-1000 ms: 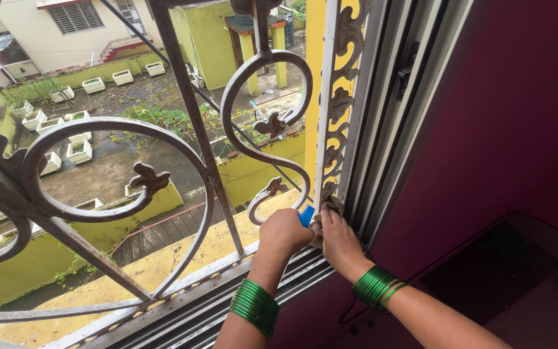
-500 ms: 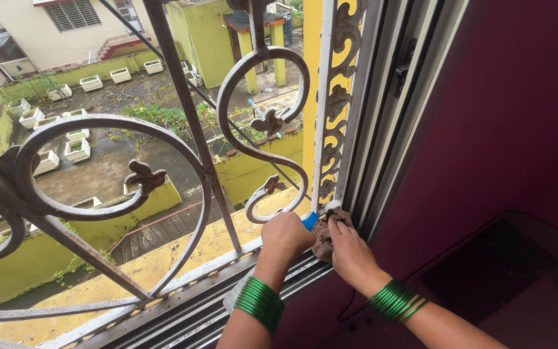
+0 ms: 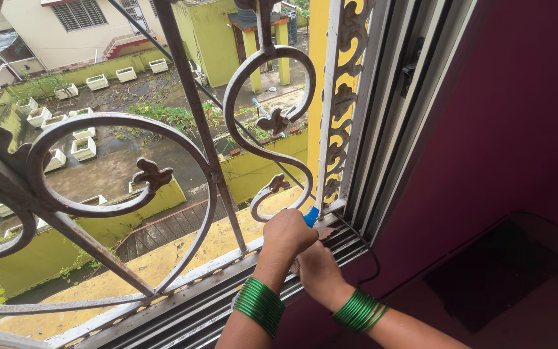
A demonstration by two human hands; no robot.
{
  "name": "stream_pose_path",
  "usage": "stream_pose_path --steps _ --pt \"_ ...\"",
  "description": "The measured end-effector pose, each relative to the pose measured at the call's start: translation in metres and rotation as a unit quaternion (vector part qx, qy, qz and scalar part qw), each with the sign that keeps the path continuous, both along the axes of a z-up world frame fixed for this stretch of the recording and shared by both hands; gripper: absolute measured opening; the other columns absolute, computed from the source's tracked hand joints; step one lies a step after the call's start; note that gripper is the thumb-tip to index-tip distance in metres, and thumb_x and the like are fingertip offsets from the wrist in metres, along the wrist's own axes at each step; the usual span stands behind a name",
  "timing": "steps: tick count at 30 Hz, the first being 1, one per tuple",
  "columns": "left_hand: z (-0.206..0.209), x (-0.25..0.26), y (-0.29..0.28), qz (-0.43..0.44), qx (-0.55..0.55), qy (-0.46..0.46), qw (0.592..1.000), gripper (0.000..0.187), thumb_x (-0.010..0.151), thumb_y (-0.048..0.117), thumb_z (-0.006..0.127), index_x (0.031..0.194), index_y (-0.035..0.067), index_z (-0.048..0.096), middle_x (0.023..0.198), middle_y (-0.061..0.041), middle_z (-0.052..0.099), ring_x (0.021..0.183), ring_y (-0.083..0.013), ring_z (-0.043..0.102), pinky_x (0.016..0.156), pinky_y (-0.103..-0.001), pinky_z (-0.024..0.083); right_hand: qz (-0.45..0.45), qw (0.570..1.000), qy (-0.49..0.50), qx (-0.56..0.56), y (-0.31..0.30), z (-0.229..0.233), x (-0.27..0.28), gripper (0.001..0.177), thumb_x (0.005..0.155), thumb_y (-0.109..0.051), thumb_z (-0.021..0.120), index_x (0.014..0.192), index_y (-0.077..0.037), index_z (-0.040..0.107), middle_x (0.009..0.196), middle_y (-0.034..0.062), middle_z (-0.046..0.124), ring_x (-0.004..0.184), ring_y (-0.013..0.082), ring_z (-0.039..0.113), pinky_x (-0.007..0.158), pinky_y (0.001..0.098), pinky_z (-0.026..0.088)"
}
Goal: The person cleans a window frame and track by wiping them with a cloth while holding a spray bottle.
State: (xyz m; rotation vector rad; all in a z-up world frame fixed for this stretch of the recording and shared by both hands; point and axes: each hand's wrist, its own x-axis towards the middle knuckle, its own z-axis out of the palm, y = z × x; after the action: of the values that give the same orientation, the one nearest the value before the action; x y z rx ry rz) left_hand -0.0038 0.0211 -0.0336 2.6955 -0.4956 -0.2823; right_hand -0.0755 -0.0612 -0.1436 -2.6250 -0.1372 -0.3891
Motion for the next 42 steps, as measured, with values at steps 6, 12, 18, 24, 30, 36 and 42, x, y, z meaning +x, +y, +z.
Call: stream_pose_path --steps 6,12,18,24,30,36,42 --pt "0.000 0.001 0.001 -0.003 0.000 -0.005 1.000 0.026 0.077 0.025 0.069 0.089 0.004 0.079 0.094 -0.019 0.077 0.090 -0.0351 0.075 0.080 -0.044 0.059 0.002 0.994 0.047 0.095 -0.017 0.013 0.001 0.025 0.091 0.001 0.051 0.112 -0.001 0.064 0.106 0.0154 0.072 0.104 0.0346 0.070 0.092 0.0451 0.059" --pt "-0.003 0.001 0.004 0.000 -0.004 0.001 1.000 0.032 0.073 0.029 0.073 0.091 0.003 0.079 0.097 -0.019 0.075 0.094 -0.0349 0.073 0.083 -0.043 0.059 -0.050 0.977 -0.081 -0.191 -0.070 -0.006 -0.005 0.058 0.075 0.002 0.062 0.133 -0.003 0.058 0.130 0.0127 0.060 0.122 0.0315 0.055 0.098 0.0428 0.045" --pt "-0.007 0.007 0.005 0.006 0.001 0.008 1.000 0.029 0.074 0.023 0.069 0.093 0.003 0.079 0.100 -0.019 0.074 0.096 -0.0351 0.073 0.083 -0.044 0.059 -0.068 0.987 0.032 -0.140 -0.015 -0.014 -0.013 0.043 0.077 -0.002 0.065 0.118 -0.015 0.067 0.132 0.0090 0.054 0.118 0.0325 0.049 0.093 0.0481 0.044" --pt "-0.003 0.006 -0.007 -0.009 0.008 0.016 1.000 0.027 0.075 0.022 0.069 0.092 0.003 0.079 0.098 -0.020 0.075 0.095 -0.0354 0.073 0.084 -0.044 0.058 0.018 0.995 0.029 -0.091 0.015 -0.008 -0.021 0.026 0.083 -0.002 0.064 0.107 -0.011 0.068 0.117 0.0097 0.058 0.118 0.0321 0.053 0.092 0.0482 0.045" --pt "-0.002 0.004 -0.008 -0.006 0.015 0.024 1.000 0.032 0.077 0.028 0.072 0.093 0.002 0.078 0.098 -0.021 0.075 0.096 -0.0350 0.074 0.083 -0.043 0.059 -0.071 0.983 -0.046 -0.166 -0.061 0.000 -0.009 0.061 0.071 0.002 0.063 0.132 -0.006 0.060 0.119 0.0086 0.060 0.111 0.0299 0.056 0.087 0.0443 0.047" --pt "-0.010 -0.002 -0.010 -0.022 0.023 0.006 0.999 0.036 0.079 0.035 0.071 0.093 0.002 0.078 0.098 -0.021 0.075 0.095 -0.0362 0.073 0.083 -0.044 0.059 -0.140 0.968 0.044 -0.205 -0.037 -0.004 -0.006 0.049 0.089 -0.009 0.063 0.137 -0.004 0.054 0.117 0.0093 0.059 0.108 0.0299 0.056 0.091 0.0437 0.047" --pt "-0.007 -0.008 -0.028 -0.031 0.001 -0.001 1.000 0.040 0.080 0.037 0.068 0.093 0.001 0.078 0.095 -0.023 0.075 0.094 -0.0380 0.073 0.083 -0.044 0.059 -0.081 0.985 -0.020 -0.148 -0.070 0.007 -0.004 0.033 0.085 -0.012 0.064 0.118 -0.006 0.066 0.114 0.0080 0.061 0.110 0.0304 0.057 0.090 0.0441 0.046"
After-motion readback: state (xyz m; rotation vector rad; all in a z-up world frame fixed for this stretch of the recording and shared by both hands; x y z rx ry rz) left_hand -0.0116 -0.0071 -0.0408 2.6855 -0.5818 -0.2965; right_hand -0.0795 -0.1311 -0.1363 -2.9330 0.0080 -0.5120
